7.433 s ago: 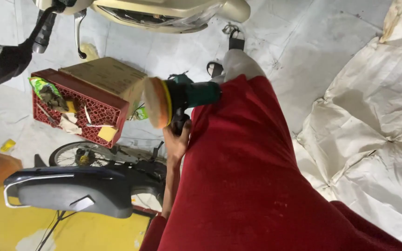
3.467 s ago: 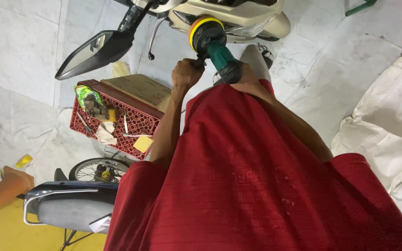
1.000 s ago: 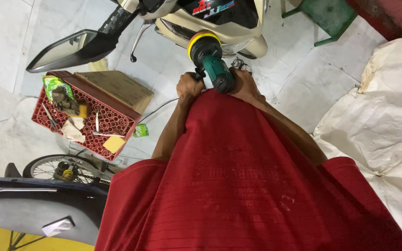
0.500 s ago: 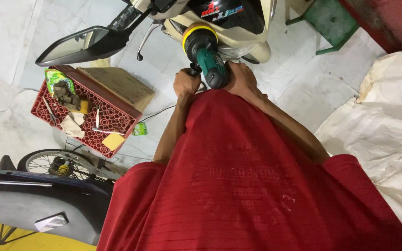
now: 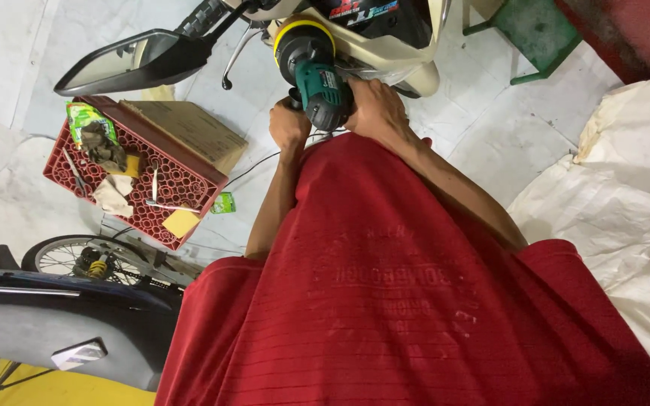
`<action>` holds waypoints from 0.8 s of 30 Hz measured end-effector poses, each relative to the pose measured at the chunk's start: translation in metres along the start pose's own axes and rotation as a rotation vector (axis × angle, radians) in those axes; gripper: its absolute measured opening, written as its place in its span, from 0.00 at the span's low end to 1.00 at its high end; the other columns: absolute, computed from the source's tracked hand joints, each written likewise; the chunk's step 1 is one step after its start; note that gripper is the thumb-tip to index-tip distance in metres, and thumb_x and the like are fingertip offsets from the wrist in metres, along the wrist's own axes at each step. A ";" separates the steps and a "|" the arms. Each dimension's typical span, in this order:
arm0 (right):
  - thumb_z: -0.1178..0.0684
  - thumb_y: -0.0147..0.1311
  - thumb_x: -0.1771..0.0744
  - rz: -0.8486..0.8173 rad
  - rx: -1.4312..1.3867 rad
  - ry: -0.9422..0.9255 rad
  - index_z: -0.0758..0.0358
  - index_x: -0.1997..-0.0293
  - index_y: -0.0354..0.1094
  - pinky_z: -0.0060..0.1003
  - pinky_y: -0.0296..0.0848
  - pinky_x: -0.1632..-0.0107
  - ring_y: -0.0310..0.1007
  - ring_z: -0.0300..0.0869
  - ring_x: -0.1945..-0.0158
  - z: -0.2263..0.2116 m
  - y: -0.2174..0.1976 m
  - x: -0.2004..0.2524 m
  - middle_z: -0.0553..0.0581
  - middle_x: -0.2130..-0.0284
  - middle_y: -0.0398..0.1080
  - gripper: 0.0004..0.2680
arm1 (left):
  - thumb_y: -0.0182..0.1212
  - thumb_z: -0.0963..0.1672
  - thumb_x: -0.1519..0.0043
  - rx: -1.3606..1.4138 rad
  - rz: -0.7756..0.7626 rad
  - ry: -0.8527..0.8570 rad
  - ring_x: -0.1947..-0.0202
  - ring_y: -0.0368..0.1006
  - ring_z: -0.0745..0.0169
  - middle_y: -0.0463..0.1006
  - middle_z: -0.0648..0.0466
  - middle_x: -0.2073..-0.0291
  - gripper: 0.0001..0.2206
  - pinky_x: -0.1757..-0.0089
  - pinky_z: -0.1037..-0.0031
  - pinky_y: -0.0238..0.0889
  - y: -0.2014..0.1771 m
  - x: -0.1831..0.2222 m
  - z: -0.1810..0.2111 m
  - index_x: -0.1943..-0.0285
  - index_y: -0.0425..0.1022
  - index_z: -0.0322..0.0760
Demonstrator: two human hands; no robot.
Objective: The person uses a handheld electric polisher with a yellow pad to buff the front fairing of a beige scooter. They move the tool in circular motions across the surface, focusing on the area below the headlight and near the side mirror.
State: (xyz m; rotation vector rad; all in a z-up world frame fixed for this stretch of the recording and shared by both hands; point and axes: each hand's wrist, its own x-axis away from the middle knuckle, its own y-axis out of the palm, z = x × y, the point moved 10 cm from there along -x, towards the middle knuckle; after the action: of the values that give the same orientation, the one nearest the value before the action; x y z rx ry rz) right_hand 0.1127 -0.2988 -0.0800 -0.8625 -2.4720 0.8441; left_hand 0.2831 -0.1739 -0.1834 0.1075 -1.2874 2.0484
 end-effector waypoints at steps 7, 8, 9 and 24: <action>0.55 0.66 0.41 -0.051 0.022 0.027 0.68 0.52 0.72 0.56 0.75 0.57 0.78 0.65 0.62 0.002 0.006 0.000 0.70 0.64 0.77 0.16 | 0.67 0.52 0.46 0.046 -0.043 0.007 0.61 0.80 0.36 0.83 0.39 0.66 0.16 0.58 0.55 0.71 -0.004 0.008 0.006 0.62 0.84 0.35; 0.55 0.66 0.41 -0.052 0.022 0.028 0.68 0.52 0.72 0.56 0.75 0.57 0.78 0.65 0.62 -0.001 0.004 0.001 0.70 0.64 0.77 0.16 | 0.67 0.52 0.46 0.046 -0.044 0.006 0.61 0.80 0.36 0.83 0.39 0.66 0.16 0.58 0.55 0.71 0.000 0.006 0.003 0.62 0.84 0.35; 0.54 0.65 0.40 -0.033 0.004 0.025 0.68 0.52 0.72 0.56 0.75 0.57 0.77 0.65 0.62 -0.004 0.001 0.002 0.70 0.63 0.77 0.15 | 0.66 0.51 0.46 0.033 -0.032 0.015 0.61 0.80 0.37 0.83 0.39 0.66 0.16 0.58 0.55 0.71 0.002 0.004 0.000 0.62 0.84 0.36; 0.50 0.70 0.43 -0.069 0.019 0.066 0.68 0.51 0.71 0.56 0.74 0.56 0.77 0.65 0.58 0.021 0.008 0.011 0.71 0.62 0.76 0.20 | 0.65 0.53 0.46 0.005 -0.050 0.002 0.59 0.80 0.37 0.84 0.40 0.65 0.17 0.57 0.55 0.71 0.020 0.010 -0.003 0.63 0.84 0.36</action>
State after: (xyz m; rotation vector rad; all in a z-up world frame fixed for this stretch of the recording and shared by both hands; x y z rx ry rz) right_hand 0.0966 -0.2954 -0.0991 -0.7812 -2.4182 0.8015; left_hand 0.2641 -0.1710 -0.1960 0.1390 -1.2663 2.0091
